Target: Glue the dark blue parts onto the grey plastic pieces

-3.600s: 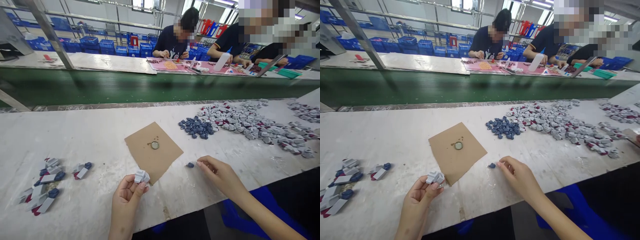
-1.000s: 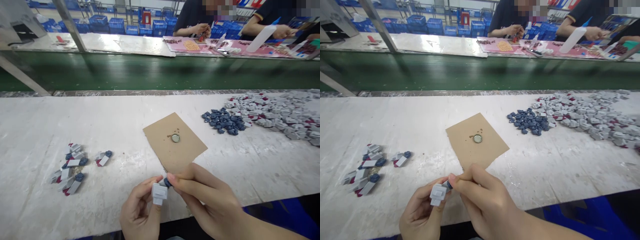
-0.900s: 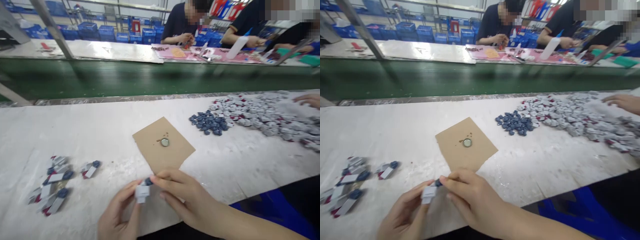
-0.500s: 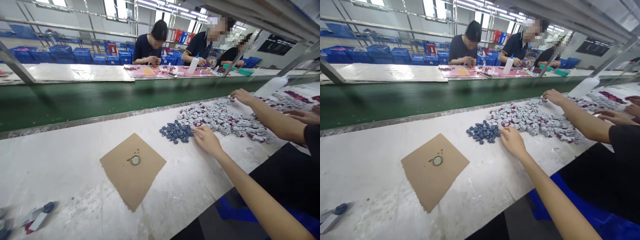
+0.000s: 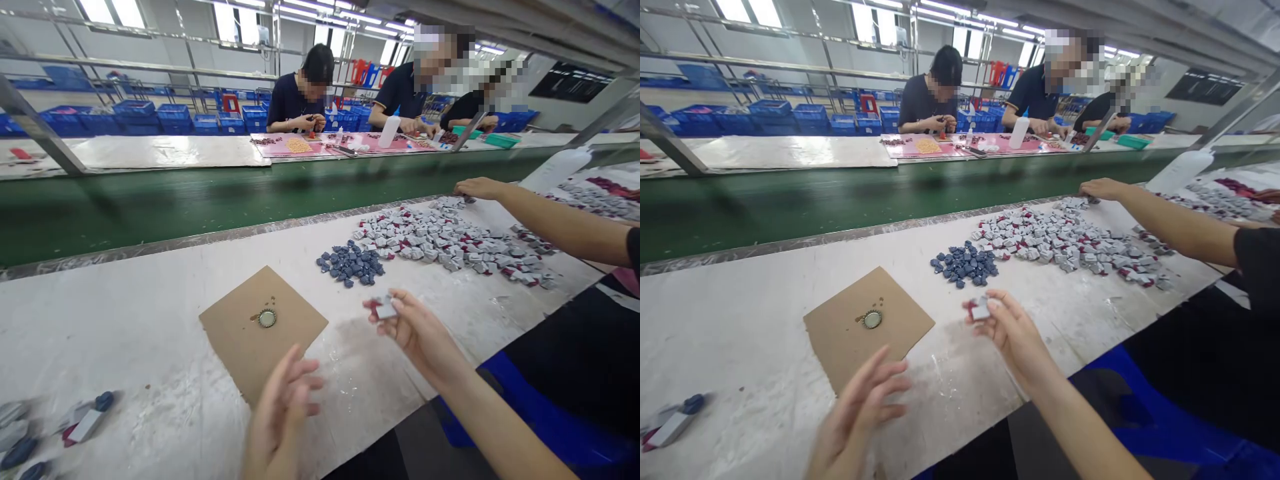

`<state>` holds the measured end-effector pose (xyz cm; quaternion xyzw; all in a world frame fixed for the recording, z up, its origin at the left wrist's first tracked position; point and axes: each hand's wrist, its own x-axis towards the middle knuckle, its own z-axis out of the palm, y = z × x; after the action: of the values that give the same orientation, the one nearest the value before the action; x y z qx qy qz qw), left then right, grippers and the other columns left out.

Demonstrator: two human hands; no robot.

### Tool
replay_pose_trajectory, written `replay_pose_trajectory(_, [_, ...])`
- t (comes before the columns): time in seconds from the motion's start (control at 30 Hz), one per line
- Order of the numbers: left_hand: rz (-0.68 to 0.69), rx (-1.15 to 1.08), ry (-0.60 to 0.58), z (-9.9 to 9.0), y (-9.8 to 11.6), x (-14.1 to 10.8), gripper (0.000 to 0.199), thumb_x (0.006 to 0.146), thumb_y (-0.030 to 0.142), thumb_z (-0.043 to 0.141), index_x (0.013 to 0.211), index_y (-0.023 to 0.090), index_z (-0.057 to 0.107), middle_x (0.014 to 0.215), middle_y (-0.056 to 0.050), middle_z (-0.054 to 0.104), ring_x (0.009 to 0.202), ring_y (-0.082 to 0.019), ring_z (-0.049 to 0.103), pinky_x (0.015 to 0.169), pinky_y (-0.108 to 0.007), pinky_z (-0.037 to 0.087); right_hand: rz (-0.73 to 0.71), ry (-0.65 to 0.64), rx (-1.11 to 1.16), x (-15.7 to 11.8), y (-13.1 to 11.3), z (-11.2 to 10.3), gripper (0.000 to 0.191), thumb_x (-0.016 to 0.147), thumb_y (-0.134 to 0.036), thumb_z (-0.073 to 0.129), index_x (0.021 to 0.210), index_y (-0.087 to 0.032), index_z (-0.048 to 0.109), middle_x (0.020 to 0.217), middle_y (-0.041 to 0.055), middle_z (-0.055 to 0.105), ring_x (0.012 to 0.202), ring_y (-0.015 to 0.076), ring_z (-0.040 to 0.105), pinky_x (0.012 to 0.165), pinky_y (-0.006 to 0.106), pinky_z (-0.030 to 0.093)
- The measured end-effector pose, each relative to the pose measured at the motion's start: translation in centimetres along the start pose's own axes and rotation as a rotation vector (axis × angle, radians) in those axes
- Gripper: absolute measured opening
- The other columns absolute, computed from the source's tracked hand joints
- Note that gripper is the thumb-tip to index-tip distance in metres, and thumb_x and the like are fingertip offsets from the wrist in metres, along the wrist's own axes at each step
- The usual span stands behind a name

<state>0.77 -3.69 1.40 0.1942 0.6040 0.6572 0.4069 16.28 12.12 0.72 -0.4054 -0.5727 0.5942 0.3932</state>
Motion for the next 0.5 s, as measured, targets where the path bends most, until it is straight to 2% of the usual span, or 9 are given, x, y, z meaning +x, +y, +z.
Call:
replay_pose_trajectory(0.07, [-0.119,-0.082,-0.122,2.3,-0.3,0.6,0.039,0.076,0.044,0.063,0.110,0.026,0.064,0.107,-0.006,0.068,0.092,-0.022,0.065,0.066,-0.026,0.056,0.156,-0.097,0.123,-2.7,-0.4,3.0,0.022,0.088,-0.039,0.043,0.098,-0.020,0.047,0.084,0.0090,0.068,0.066,0.0185,0.067,0.054,0.031,0.056])
replay_pose_trajectory(0.13, [-0.174,-0.170,-0.169,3.1,-0.8,1.0,0.039,0.073,0.044,0.066,0.107,0.023,0.067,0.110,-0.008,0.068,0.098,-0.023,0.063,0.073,-0.028,0.055,0.168,-0.126,0.111,-4.4,-0.4,5.2,0.026,0.089,-0.040,0.043,0.099,-0.018,0.051,0.081,0.0078,0.068,0.059,0.0156,0.065,0.053,0.029,0.055])
replay_pose_trajectory(0.2, [-0.182,-0.231,-0.134,2.8,-1.1,1.0,0.036,0.073,0.042,0.067,0.103,0.022,0.068,0.110,-0.009,0.068,0.098,-0.023,0.063,0.075,-0.029,0.055,0.061,-0.107,-0.010,-5.2,-0.1,6.8,0.026,0.088,-0.039,0.044,0.097,-0.018,0.056,0.082,0.0071,0.069,0.067,0.0158,0.066,0.058,0.027,0.056])
replay_pose_trajectory(0.33, [-0.185,-0.253,0.037,1.0,-1.2,0.4,0.036,0.074,0.041,0.066,0.106,0.023,0.068,0.112,-0.008,0.067,0.095,-0.024,0.065,0.067,-0.027,0.057,-0.205,-0.092,-0.269,-5.9,1.1,9.1,0.023,0.089,-0.031,0.045,0.104,-0.022,0.061,0.097,0.0059,0.069,0.089,0.0171,0.066,0.070,0.026,0.056])
replay_pose_trajectory(0.5, [-0.135,-0.259,0.026,-0.1,-1.0,-0.1,0.030,0.074,0.038,0.067,0.099,0.022,0.070,0.100,-0.007,0.072,0.091,-0.024,0.065,0.071,-0.029,0.056,-0.416,-0.072,-0.444,-6.7,1.7,11.6,0.029,0.090,-0.024,0.040,0.115,-0.025,0.056,0.115,0.0052,0.063,0.109,0.0182,0.057,0.087,0.034,0.051])
